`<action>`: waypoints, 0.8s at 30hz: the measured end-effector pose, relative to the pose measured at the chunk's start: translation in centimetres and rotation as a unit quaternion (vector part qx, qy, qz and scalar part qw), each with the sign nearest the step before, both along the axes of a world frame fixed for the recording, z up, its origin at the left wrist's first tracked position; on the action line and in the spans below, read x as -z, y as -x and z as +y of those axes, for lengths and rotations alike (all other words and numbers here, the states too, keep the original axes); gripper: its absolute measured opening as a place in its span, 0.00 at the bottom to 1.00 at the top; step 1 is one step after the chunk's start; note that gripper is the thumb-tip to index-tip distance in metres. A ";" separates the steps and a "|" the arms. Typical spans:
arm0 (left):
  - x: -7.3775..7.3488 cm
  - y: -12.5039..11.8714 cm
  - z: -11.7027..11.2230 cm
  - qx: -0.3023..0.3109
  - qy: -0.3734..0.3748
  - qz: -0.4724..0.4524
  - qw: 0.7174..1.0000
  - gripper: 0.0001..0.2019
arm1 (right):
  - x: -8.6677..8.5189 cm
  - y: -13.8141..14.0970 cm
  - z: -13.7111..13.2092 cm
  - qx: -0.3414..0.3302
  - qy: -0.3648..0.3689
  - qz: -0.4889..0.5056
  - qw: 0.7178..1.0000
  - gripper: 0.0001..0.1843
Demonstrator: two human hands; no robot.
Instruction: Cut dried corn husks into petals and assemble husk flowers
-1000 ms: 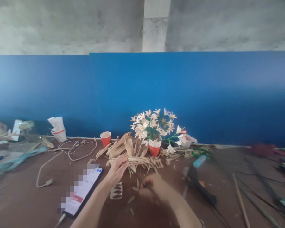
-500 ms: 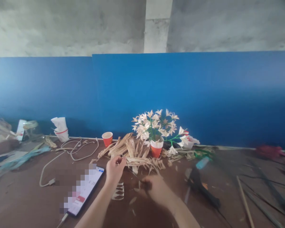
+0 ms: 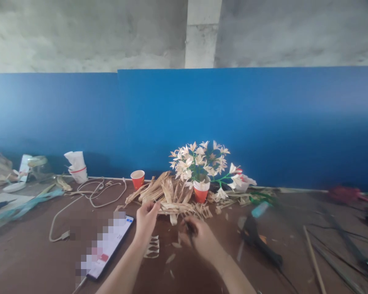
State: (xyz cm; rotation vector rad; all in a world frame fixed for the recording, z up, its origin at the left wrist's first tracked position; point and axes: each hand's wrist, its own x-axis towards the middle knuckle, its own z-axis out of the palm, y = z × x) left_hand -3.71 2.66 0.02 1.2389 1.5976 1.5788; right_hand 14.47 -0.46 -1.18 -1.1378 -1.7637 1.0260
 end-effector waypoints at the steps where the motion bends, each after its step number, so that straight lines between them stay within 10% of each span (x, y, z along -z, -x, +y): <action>1: 0.0 -0.4 -0.2 0.010 -0.003 0.004 1.000 0.21 | 0.1 0.3 0.0 0.018 -0.005 0.035 0.999 0.11; 9: -0.3 -3.0 -1.8 0.154 -0.001 0.078 0.985 0.18 | 1.3 1.6 0.8 0.117 -0.028 0.169 0.978 0.12; 24: -0.1 -3.2 -1.9 0.312 0.106 -0.111 0.938 0.17 | 0.6 0.9 1.0 0.102 0.077 0.259 0.958 0.18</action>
